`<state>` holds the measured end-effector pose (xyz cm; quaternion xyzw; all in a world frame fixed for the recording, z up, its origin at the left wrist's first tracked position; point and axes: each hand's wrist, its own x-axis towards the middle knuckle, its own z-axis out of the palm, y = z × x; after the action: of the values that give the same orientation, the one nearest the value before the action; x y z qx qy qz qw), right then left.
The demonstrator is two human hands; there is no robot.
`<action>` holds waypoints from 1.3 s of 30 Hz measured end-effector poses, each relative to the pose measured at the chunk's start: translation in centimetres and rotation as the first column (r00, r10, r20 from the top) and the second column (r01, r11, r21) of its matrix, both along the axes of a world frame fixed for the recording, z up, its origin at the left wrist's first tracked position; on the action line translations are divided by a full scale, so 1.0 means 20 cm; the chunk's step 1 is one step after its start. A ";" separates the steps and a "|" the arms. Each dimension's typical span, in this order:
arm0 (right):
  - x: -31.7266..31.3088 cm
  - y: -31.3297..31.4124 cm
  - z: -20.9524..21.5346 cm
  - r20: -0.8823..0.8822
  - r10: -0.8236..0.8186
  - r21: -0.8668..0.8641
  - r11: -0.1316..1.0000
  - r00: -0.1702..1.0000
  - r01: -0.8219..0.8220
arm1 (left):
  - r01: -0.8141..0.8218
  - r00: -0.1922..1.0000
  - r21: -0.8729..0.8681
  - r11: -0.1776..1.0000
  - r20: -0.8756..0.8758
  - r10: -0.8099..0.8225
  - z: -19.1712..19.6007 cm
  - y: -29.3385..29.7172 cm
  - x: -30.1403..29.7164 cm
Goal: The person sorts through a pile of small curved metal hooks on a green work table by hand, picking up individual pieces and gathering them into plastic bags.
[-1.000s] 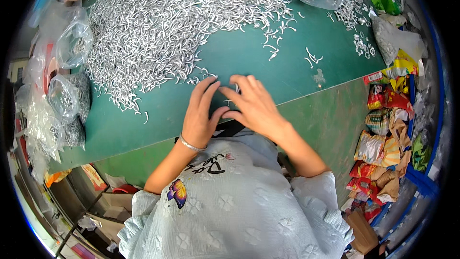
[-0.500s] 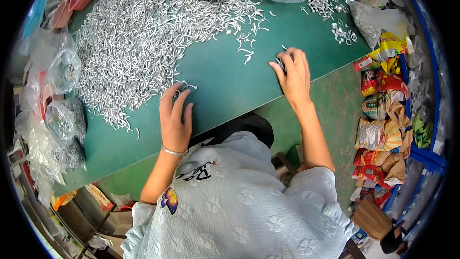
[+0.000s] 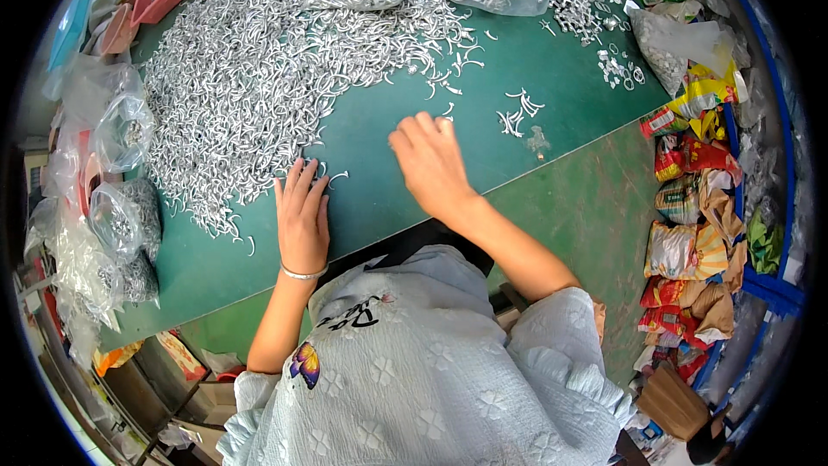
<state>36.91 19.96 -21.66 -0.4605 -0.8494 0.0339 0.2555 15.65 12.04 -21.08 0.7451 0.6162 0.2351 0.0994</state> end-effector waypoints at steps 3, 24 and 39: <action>0.16 0.02 0.07 0.007 -0.198 0.058 0.979 0.980 0.197 | -0.002 1.000 -0.004 1.000 0.020 0.002 0.00 -0.01 -0.01; -0.22 -0.12 0.02 -0.098 0.057 -0.310 0.947 0.994 -0.085 | -0.142 0.973 -0.016 0.990 -0.183 0.137 -0.02 0.00 -0.12; -0.02 0.04 0.11 -0.080 0.208 -0.337 0.915 0.975 -0.223 | 0.160 0.982 -0.012 0.987 -0.098 -0.160 0.08 0.08 0.03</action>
<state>36.51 20.74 -19.40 -0.4007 -0.8704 0.2192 0.1839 16.28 13.56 -19.57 0.8026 0.5591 0.1880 0.0887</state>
